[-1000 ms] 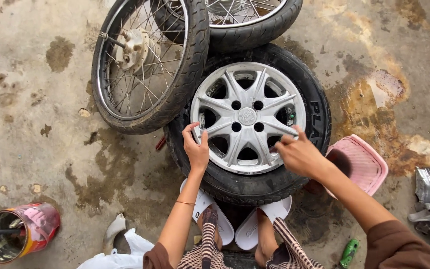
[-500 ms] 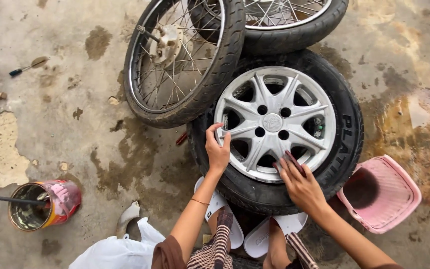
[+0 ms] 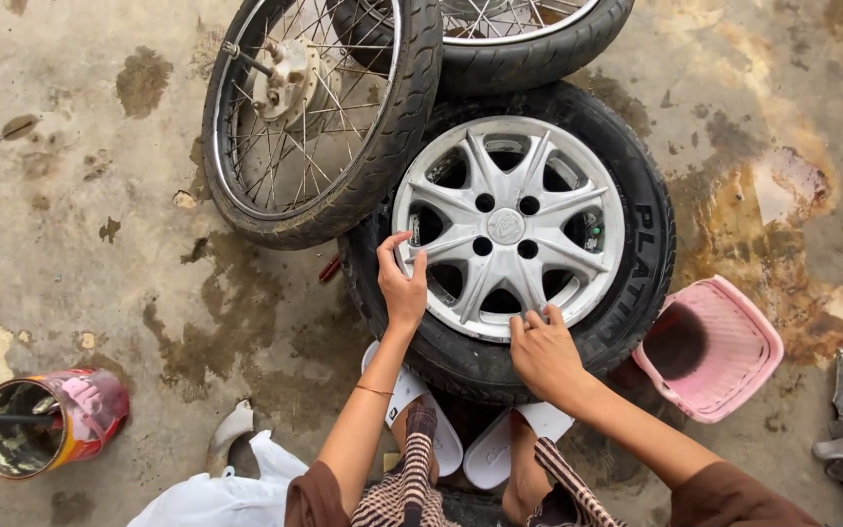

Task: The person scrubs a silver alloy wheel rim with a reddish sponge while sitting on the ground. They repeatedly dip the sponge into a pink bucket of water and wipe the wheel's surface and spokes.

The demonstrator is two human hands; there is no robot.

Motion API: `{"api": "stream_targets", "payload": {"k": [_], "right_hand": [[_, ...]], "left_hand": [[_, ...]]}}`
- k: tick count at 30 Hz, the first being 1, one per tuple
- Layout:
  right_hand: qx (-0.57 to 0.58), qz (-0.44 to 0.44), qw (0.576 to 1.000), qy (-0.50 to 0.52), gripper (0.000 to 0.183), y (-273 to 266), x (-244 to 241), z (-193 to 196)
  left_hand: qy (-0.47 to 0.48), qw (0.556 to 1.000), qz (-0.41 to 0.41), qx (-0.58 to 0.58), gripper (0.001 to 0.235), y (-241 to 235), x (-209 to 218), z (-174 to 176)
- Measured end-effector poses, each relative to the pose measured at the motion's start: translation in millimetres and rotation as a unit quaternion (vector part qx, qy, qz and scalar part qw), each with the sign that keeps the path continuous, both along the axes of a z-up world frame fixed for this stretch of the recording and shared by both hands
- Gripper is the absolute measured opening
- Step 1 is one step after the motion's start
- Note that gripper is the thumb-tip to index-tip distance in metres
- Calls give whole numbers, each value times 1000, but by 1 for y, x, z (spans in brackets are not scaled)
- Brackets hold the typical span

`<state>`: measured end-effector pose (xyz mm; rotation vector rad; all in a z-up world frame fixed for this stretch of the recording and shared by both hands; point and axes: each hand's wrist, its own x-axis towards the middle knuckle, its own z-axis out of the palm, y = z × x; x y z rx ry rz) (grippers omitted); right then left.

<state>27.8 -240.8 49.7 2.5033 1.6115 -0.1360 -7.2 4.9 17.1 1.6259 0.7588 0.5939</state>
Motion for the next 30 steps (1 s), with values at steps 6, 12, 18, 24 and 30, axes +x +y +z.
{"api": "stream_targets", "payload": {"k": [6,12,18,24,30], "right_hand": [[78,-164,977,108,22,11,21,11],[227,-233,944,-57,17,43,7,-12],[242,-146,953,-109,41,75,-53,0],[199,-120,973,-2,24,24,-49,-15],[265,-165,930,-195,25,49,45,-8]], "left_hand": [[-5,1000,8,-4,32,1,1,-5],[-5,1000,7,9,32,1,1,-3],[-9,1000,14,8,31,-1,1,-1],[-9,1000,14,15,31,0,2,-5],[-2,1000,12,19,31,0,3,-7]]}}
